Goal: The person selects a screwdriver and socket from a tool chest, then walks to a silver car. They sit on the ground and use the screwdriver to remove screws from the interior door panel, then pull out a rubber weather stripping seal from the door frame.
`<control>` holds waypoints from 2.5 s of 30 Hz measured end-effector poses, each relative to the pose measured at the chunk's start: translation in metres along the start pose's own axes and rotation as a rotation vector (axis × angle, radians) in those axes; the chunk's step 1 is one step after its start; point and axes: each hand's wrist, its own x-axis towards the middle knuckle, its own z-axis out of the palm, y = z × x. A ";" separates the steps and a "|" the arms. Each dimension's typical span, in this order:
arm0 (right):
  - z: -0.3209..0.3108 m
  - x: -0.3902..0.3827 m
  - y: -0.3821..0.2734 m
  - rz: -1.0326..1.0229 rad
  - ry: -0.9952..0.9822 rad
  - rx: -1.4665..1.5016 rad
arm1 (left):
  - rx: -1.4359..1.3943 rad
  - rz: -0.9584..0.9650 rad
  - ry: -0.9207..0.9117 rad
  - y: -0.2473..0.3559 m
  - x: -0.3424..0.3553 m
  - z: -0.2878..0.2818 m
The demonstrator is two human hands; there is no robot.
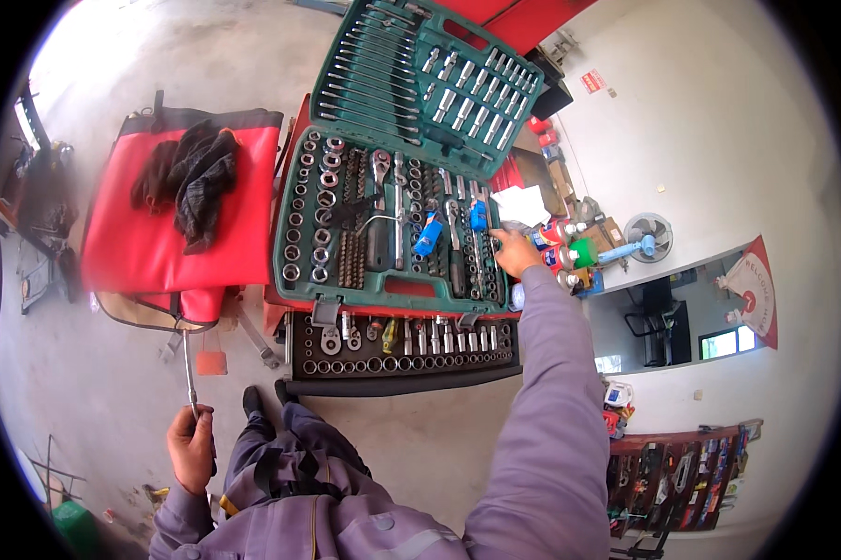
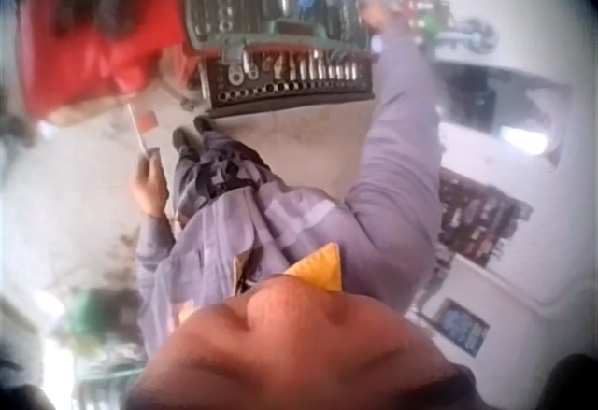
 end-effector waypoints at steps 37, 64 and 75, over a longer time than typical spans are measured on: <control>0.034 -0.382 -0.039 0.394 0.188 2.258 | -0.231 0.115 -0.956 0.142 -0.064 0.381; 0.296 -0.675 0.697 1.467 1.537 0.920 | -0.097 -0.476 -1.764 -0.110 -0.646 1.298; 0.398 -0.821 1.007 1.718 1.882 0.961 | -0.109 -0.148 -2.055 -0.219 -0.869 1.575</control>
